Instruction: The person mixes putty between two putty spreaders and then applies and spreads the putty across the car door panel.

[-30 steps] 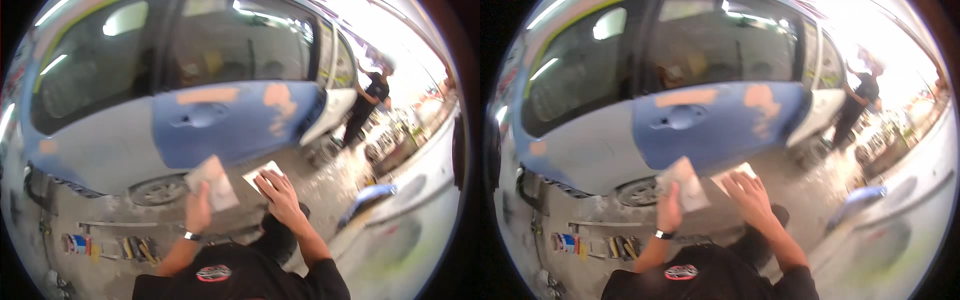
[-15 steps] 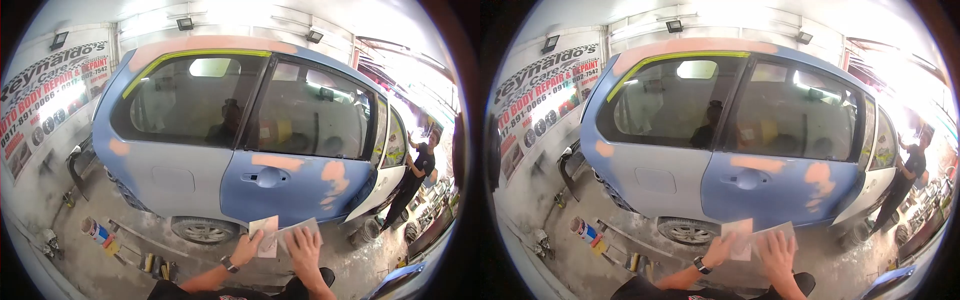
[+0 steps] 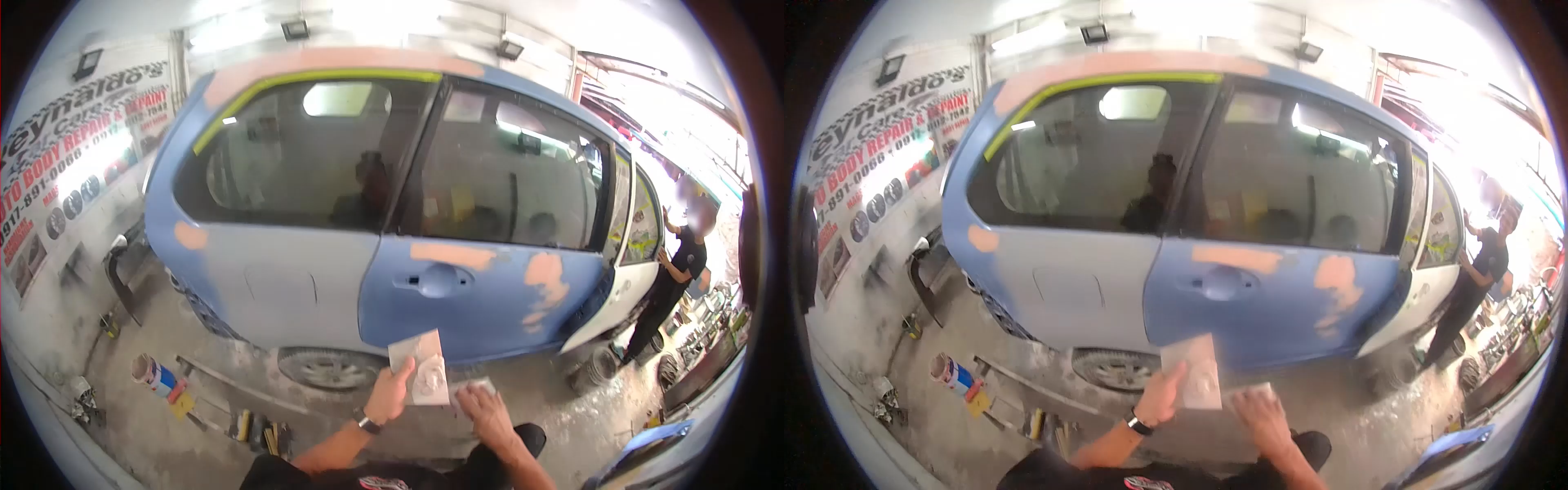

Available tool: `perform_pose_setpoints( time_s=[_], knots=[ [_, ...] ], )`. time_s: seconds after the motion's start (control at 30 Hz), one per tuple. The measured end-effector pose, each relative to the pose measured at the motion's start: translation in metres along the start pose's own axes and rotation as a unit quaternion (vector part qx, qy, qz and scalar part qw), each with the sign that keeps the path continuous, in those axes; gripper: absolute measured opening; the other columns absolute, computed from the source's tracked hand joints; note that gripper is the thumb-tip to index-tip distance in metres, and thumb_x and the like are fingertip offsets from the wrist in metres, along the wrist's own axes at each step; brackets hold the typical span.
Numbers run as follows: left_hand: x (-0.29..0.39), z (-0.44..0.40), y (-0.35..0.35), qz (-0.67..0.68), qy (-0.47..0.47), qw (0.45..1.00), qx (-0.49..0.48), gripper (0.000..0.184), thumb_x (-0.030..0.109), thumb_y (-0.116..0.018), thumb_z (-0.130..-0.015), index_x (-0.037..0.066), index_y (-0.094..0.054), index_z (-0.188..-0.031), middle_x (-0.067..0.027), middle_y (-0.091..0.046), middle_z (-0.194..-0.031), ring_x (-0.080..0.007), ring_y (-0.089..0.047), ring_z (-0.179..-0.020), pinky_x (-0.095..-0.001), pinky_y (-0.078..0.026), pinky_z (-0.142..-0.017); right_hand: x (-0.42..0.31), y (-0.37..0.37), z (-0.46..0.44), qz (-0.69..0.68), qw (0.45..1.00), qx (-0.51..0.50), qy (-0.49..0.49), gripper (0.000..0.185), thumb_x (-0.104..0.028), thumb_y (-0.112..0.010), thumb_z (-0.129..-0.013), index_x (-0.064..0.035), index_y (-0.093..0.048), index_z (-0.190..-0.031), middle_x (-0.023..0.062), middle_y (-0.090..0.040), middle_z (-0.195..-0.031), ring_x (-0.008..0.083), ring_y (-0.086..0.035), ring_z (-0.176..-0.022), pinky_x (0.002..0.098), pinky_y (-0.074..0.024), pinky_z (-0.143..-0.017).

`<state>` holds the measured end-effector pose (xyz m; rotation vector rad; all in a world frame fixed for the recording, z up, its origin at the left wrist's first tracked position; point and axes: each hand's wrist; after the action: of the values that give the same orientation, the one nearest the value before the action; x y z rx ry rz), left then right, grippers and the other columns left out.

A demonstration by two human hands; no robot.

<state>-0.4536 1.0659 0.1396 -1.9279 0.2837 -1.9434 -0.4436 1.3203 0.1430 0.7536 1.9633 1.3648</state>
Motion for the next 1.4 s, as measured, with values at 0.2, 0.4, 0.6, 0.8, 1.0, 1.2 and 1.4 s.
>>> perform_pose_setpoints(
  time_s=[0.2,0.4,0.6,0.8,1.0,1.2,1.4],
  knots=[
    [0.014,-0.001,-0.017,-0.307,-0.026,0.950,-0.054,0.054,0.040,-0.055,-0.108,-0.009,-0.068,-0.088,-0.0128,-0.059,-0.063,-0.0112,-0.052,-0.065,-0.0389,-0.045,-0.060,-0.011,0.050,-0.048,0.096,0.991,0.071,0.056,0.050,-0.014,-0.065,-0.086,-0.0134,-0.062,-0.136,0.0103,-0.059,-0.137,0.0347,-0.054,-0.129,0.0621,-0.0409,-0.107],
    [-0.031,-0.008,-0.006,-0.259,-0.107,0.960,0.016,0.054,0.038,-0.054,-0.109,-0.009,-0.066,-0.085,-0.0152,-0.056,-0.058,-0.0211,-0.053,-0.058,-0.0395,-0.043,-0.056,-0.033,0.011,-0.013,0.004,0.990,0.008,0.142,0.048,-0.016,-0.065,-0.085,-0.0166,-0.064,-0.133,0.0057,-0.060,-0.135,0.0270,-0.056,-0.129,0.0629,-0.0427,-0.106],
    [0.037,-0.023,0.004,0.228,0.101,0.966,0.066,0.045,0.042,-0.052,-0.109,0.003,-0.067,-0.123,-0.0100,-0.074,-0.108,-0.0203,-0.071,-0.097,-0.0368,-0.056,-0.085,-0.021,0.038,-0.001,-0.146,0.988,0.018,0.055,0.057,-0.001,-0.065,-0.084,-0.0173,-0.064,-0.139,0.0048,-0.063,-0.141,0.0257,-0.057,-0.135,0.0581,-0.0412,-0.114],
    [-0.003,-0.006,-0.024,0.363,0.166,0.915,-0.063,0.045,0.038,-0.052,-0.110,0.003,-0.056,-0.139,-0.0094,-0.068,-0.129,-0.0245,-0.067,-0.119,-0.0410,-0.055,-0.102,-0.039,0.044,-0.034,-0.315,0.902,0.260,0.136,0.056,0.009,-0.066,-0.088,-0.0018,-0.060,-0.142,0.0282,-0.057,-0.143,0.0463,-0.055,-0.136,0.0537,-0.0455,-0.111],
    [-0.013,0.000,-0.024,0.274,0.101,0.950,-0.108,0.049,0.037,-0.056,-0.109,0.001,-0.057,-0.142,-0.0094,-0.067,-0.133,-0.0210,-0.067,-0.119,-0.0374,-0.054,-0.103,-0.006,0.019,-0.026,-0.073,0.995,0.070,0.018,0.056,0.001,-0.065,-0.088,-0.0070,-0.059,-0.143,0.0227,-0.047,-0.155,0.0465,-0.048,-0.141,0.0616,-0.0406,-0.111],
    [-0.019,-0.007,-0.023,0.111,-0.039,0.992,0.040,0.040,0.035,-0.056,-0.110,-0.002,-0.070,-0.111,-0.0023,-0.070,-0.099,-0.0071,-0.061,-0.087,-0.0299,-0.050,-0.073,0.011,0.027,-0.006,-0.064,0.985,0.119,-0.108,0.061,0.003,-0.054,-0.088,-0.0112,-0.055,-0.147,0.0154,-0.058,-0.143,0.0385,-0.056,-0.131,0.0596,-0.0409,-0.110],
    [-0.034,-0.007,-0.025,-0.102,-0.106,0.985,0.089,0.055,0.033,-0.052,-0.112,0.002,-0.048,-0.067,0.0065,-0.038,-0.061,-0.0048,-0.031,-0.060,-0.0320,-0.025,-0.050,-0.036,0.027,-0.017,0.053,0.996,0.063,-0.032,0.053,-0.007,-0.059,-0.090,-0.0091,-0.056,-0.143,0.0162,-0.058,-0.136,0.0395,-0.054,-0.131,0.0619,-0.0425,-0.106]
  ],
)
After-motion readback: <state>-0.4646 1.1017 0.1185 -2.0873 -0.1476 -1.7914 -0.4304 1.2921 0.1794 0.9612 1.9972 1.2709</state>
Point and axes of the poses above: each hand's wrist, its own z-axis away from the middle knuckle, its own y-axis out of the back of the hand, x = y × z
